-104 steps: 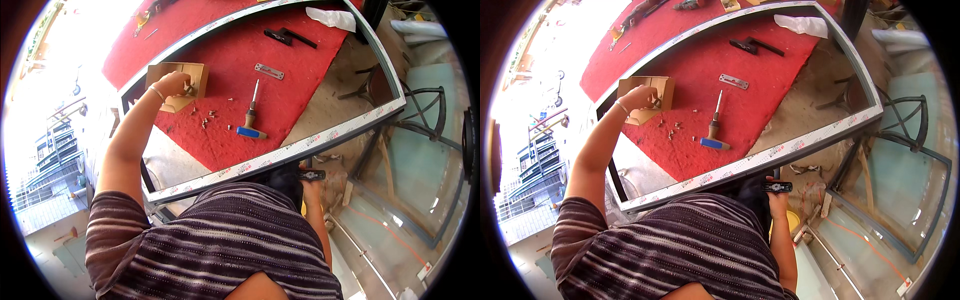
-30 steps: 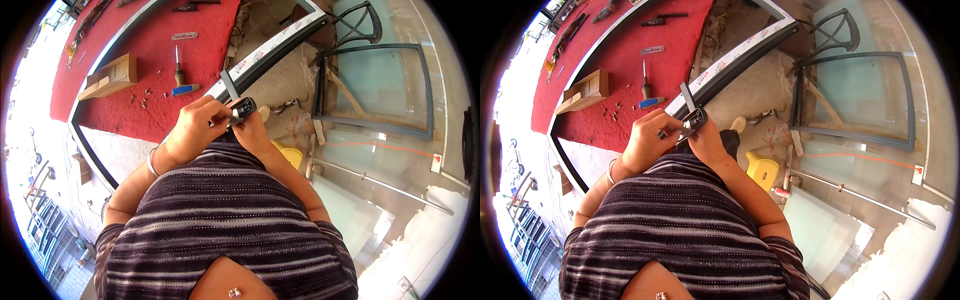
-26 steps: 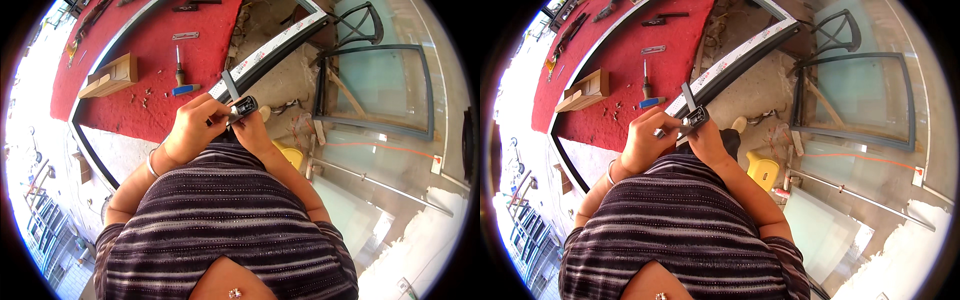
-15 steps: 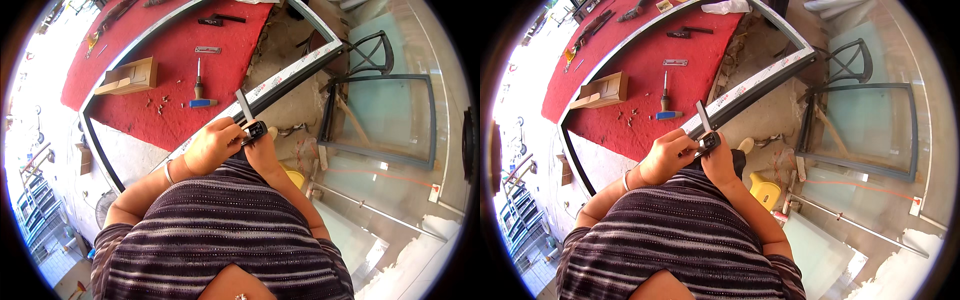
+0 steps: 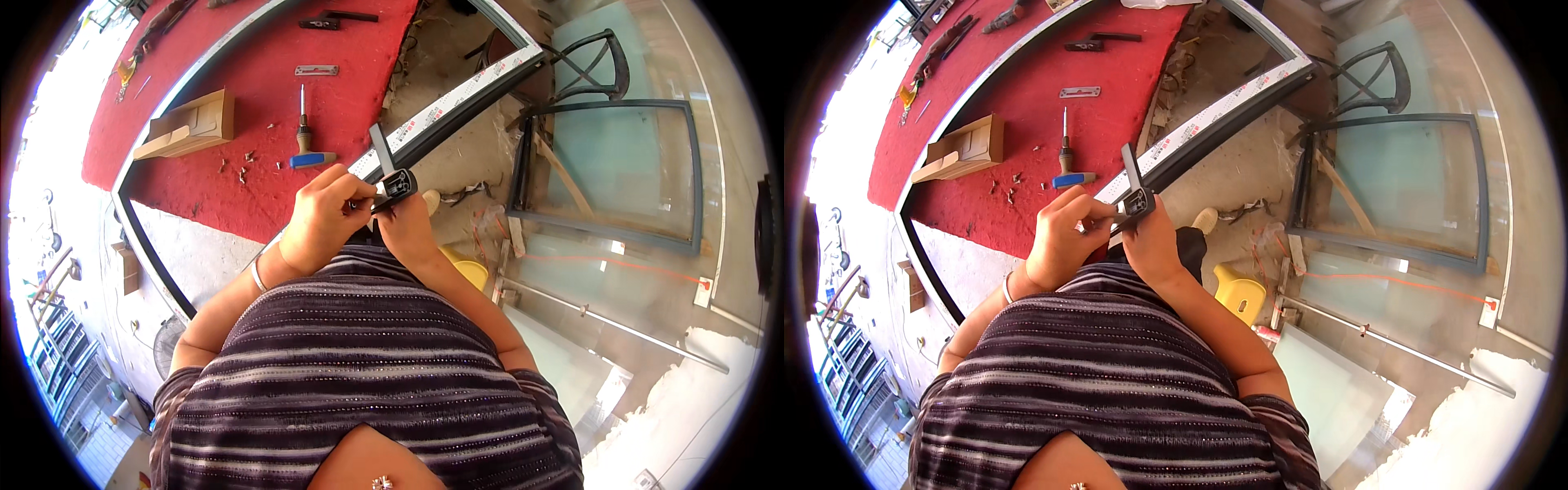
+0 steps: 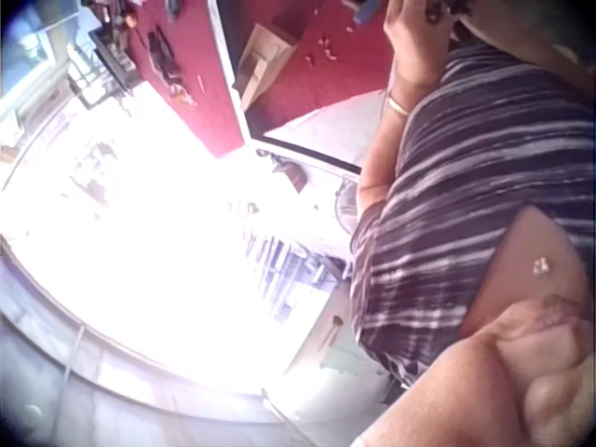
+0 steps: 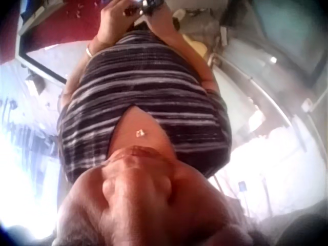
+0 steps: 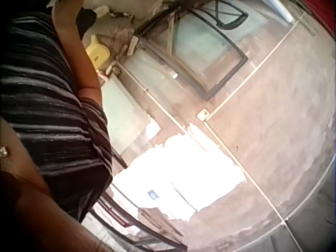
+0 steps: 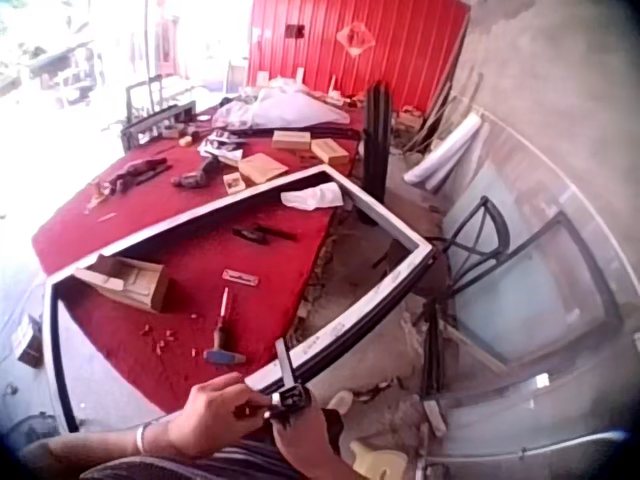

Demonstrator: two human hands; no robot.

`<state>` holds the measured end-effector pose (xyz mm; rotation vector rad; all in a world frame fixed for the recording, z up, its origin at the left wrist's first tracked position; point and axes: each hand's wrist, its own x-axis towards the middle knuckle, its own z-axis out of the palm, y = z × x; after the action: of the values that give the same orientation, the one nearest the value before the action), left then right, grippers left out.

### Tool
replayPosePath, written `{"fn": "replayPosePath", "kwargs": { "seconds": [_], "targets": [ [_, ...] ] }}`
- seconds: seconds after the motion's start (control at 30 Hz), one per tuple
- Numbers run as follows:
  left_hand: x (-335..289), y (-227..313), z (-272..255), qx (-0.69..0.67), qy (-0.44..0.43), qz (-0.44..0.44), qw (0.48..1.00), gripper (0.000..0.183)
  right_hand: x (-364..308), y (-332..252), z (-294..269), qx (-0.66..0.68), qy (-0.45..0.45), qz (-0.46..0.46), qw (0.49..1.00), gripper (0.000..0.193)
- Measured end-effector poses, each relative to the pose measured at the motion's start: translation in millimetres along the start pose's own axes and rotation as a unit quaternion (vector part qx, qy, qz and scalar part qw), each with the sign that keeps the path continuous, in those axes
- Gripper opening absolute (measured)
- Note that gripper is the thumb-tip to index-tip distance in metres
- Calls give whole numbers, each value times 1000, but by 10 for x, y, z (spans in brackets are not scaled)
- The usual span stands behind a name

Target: The person unboxes a handle and mounting hardware, then positions a handle base and uses a screwdriver to secure components onto a metal window frame.

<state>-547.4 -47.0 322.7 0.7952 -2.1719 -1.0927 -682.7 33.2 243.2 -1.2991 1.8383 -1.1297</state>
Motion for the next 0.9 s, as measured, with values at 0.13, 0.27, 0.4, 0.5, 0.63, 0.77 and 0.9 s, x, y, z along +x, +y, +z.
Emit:
{"fn": "replayPosePath", "kwargs": {
  "seconds": [0.13,0.27,0.4,0.5,0.63,0.77,0.9],
  "targets": [
    [-15,10,-18,9,9,-1,1000,14,-8,-56,16,29,13,16,999,23],
    [-2,-9,-38,17,-13,36,999,15,-17,1,69,-3,33,-6,999,22],
    [22,-48,-18,42,-11,73,996,16,-12,35,90,-30,31,-8,999,22],
    [28,-71,-8,71,-19,125,989,16,-25,30,81,-8,29,1,1000,22],
    [-11,-91,18,16,-29,43,999,16,-26,33,73,56,42,8,998,21],
    [-9,-88,27,35,-13,44,998,16,-7,27,77,74,33,15,997,22],
    [-37,-90,87,35,-17,56,998,22,-59,85,89,137,19,-6,990,21]
  ]
}}
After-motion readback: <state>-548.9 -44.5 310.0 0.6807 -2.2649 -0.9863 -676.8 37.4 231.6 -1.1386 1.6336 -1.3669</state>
